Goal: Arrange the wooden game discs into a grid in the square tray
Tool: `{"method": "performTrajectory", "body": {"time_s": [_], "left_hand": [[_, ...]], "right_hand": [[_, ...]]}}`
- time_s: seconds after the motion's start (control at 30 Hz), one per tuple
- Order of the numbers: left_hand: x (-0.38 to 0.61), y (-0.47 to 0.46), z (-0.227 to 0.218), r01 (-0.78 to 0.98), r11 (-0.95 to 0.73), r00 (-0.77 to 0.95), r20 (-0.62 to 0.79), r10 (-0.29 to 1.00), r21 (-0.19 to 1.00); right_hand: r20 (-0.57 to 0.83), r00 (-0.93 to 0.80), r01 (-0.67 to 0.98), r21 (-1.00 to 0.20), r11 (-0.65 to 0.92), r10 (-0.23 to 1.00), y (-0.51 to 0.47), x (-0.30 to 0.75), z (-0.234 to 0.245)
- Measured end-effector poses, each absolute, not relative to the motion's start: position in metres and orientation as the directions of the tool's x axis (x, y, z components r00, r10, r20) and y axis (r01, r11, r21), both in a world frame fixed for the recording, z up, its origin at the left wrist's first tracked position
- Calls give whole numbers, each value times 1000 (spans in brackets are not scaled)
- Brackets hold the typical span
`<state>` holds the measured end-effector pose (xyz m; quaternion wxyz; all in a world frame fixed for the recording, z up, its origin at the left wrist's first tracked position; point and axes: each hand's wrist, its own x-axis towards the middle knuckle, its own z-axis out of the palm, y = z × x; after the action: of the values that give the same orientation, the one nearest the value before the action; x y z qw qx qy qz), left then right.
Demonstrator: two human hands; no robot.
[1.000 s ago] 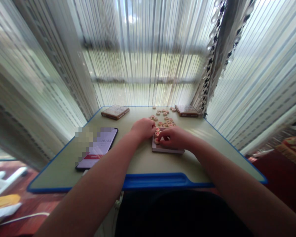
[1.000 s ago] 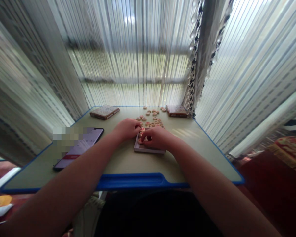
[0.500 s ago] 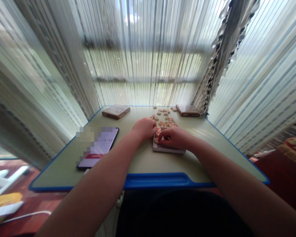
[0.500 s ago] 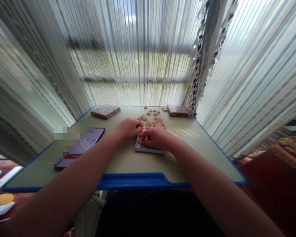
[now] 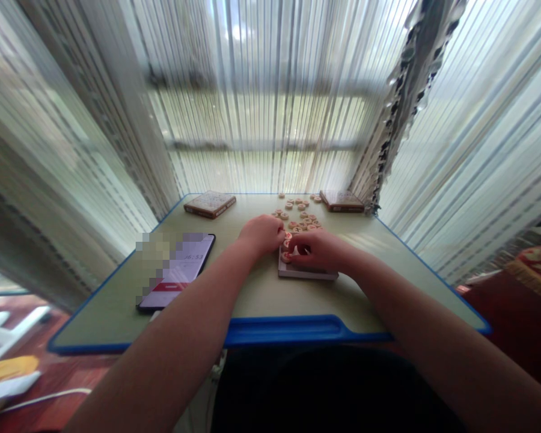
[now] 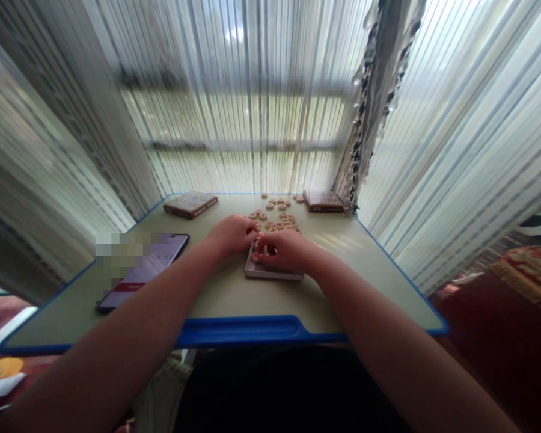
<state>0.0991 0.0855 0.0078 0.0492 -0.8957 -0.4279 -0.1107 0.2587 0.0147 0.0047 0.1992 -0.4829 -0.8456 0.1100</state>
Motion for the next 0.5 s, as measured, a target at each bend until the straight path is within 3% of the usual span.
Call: {"method": "performTrajectory", "body": {"time_s": [0.5], "left_hand": [[99, 85, 8, 777, -630, 614, 244, 751, -16]], "right_hand": [[209, -470, 782, -352, 514, 858, 15, 259, 3]]}}
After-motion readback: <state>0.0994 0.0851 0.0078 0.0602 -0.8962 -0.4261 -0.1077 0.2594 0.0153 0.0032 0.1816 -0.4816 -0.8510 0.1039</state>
